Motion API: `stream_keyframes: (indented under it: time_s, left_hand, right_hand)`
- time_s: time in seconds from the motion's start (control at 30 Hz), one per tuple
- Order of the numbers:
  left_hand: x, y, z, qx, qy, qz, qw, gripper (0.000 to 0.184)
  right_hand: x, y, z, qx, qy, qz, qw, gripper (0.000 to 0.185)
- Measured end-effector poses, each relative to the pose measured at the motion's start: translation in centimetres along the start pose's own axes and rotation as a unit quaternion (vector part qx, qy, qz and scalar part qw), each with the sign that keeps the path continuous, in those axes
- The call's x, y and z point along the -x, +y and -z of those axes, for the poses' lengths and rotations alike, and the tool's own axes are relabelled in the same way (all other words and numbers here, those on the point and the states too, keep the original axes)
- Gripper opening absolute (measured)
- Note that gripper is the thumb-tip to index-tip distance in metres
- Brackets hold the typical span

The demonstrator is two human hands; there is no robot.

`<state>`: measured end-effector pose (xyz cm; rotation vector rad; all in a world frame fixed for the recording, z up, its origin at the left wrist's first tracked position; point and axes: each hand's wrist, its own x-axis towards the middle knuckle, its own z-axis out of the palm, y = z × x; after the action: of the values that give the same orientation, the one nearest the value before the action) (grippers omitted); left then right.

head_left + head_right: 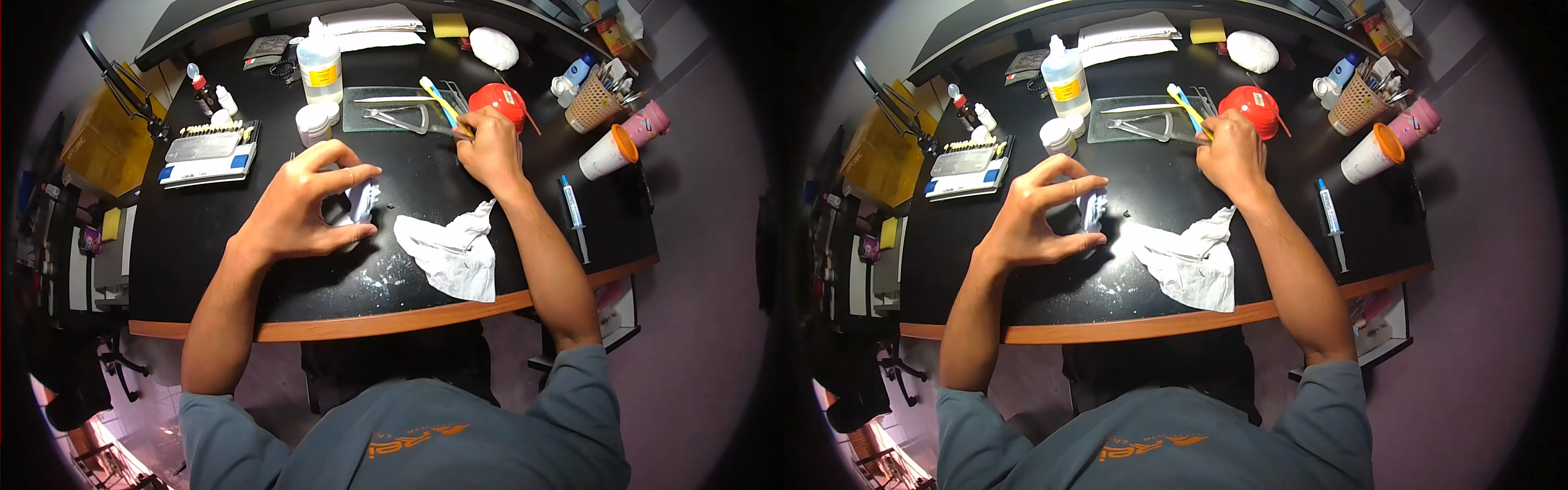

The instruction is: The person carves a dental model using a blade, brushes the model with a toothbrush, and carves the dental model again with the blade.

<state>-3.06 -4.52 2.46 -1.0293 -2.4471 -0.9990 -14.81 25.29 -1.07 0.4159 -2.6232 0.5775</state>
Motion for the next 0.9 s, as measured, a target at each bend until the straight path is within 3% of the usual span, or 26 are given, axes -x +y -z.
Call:
stream_keyframes:
  time_s: [0.57, 0.9]
  left_hand:
    - [-0.4, 0.3, 0.3, 0.06, -0.02, 0.072, 0.995, 0.075]
    - [-0.3, 0.0, 0.1, 0.129, -0.006, 0.104, 0.986, 0.07]
  right_hand:
    - [-0.3, 1.4, -0.9, -0.058, 0.012, -0.054, 0.997, 0.017]
    - [0.1, 0.8, 0.1, -0.038, 0.037, -0.039, 0.998, 0.012]
